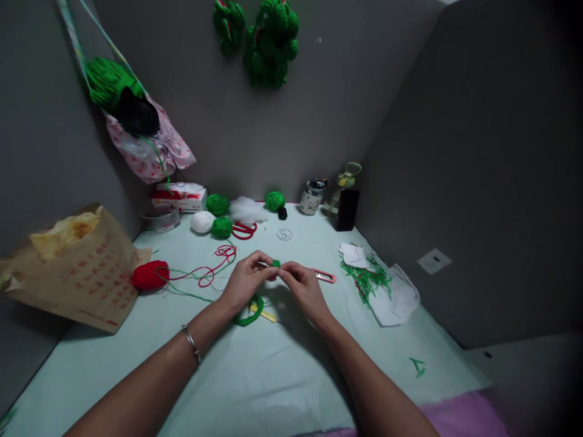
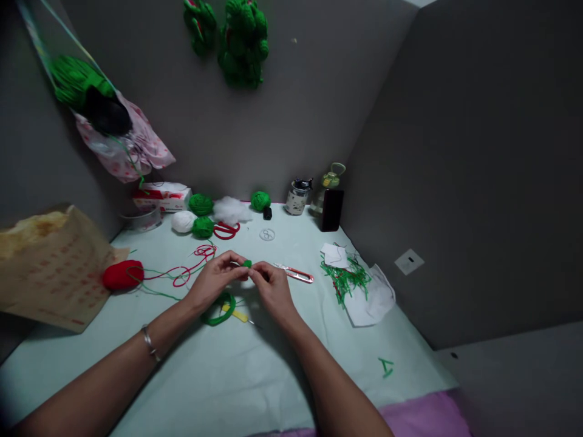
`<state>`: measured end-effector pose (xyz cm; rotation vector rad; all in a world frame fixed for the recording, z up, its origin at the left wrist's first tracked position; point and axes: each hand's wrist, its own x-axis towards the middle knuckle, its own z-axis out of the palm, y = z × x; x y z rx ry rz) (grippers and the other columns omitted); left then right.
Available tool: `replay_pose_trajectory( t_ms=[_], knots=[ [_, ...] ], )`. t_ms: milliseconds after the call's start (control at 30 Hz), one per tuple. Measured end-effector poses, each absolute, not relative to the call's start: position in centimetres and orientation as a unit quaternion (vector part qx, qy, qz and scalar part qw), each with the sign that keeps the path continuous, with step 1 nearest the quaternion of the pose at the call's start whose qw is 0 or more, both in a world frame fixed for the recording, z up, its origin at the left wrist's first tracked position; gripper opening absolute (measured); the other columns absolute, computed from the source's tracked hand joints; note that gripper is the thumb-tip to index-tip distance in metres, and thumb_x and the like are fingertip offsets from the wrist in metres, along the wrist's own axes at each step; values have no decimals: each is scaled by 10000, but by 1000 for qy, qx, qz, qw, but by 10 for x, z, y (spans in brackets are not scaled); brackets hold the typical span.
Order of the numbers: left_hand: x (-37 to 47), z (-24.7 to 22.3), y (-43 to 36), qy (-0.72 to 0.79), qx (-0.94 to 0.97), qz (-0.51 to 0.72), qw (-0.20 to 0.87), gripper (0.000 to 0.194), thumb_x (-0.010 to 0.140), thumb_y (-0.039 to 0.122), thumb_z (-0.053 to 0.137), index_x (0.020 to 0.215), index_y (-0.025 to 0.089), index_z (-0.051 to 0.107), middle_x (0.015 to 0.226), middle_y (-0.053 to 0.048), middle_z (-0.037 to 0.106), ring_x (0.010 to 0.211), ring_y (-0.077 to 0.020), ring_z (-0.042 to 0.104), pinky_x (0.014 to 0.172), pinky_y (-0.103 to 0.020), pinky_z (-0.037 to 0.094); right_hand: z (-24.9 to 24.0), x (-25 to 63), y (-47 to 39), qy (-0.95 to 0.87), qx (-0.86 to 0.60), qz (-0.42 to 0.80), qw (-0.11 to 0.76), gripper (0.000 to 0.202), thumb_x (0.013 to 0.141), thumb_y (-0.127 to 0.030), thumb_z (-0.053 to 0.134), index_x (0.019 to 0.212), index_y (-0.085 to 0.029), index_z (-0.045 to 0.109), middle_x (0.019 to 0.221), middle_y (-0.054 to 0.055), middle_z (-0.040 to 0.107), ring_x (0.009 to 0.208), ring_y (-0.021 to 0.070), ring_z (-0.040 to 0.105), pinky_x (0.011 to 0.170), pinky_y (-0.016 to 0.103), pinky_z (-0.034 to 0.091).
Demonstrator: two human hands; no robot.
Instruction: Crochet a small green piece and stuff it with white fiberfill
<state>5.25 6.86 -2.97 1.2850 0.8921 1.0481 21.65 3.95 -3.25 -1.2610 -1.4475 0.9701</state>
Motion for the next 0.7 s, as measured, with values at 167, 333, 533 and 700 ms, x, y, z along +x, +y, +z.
replay_pose_trajectory(
  t_ms=[167,333,533,700],
  knots=[
    [49,-31,72,387,572,427,584,195,720,328,726,763,178,610,757,-24,696,669,-183,679,706,-334,545,-34,214,37,-605,-520,387,463,267,885,-396,569,749,-183,656,655,-5,593,634,151,487,632,276,375],
    [55,-36,63,436,584,469,499,127,782,250,600,750,228,479,827,2,674,722,-161,634,704,-289,496,-35,203,24,-653,-518,352,427,230,909,-348,553,773,-193,654,701,-6,601,667,151,499,666,276,369],
    [52,-35,60,426,657,394,482,53,830,268,574,799,227,561,658,31,631,628,-175,645,599,-275,479,-41,216,31,-680,-533,340,370,262,922,-342,549,739,-181,646,598,-35,530,568,127,445,547,249,321],
    [21,-22,107,413,738,302,440,108,794,278,718,852,205,664,721,6,685,683,-194,671,605,-285,521,-29,250,54,-743,-517,316,284,166,878,-303,639,795,-199,739,681,-5,653,608,143,557,594,255,403]
  ],
)
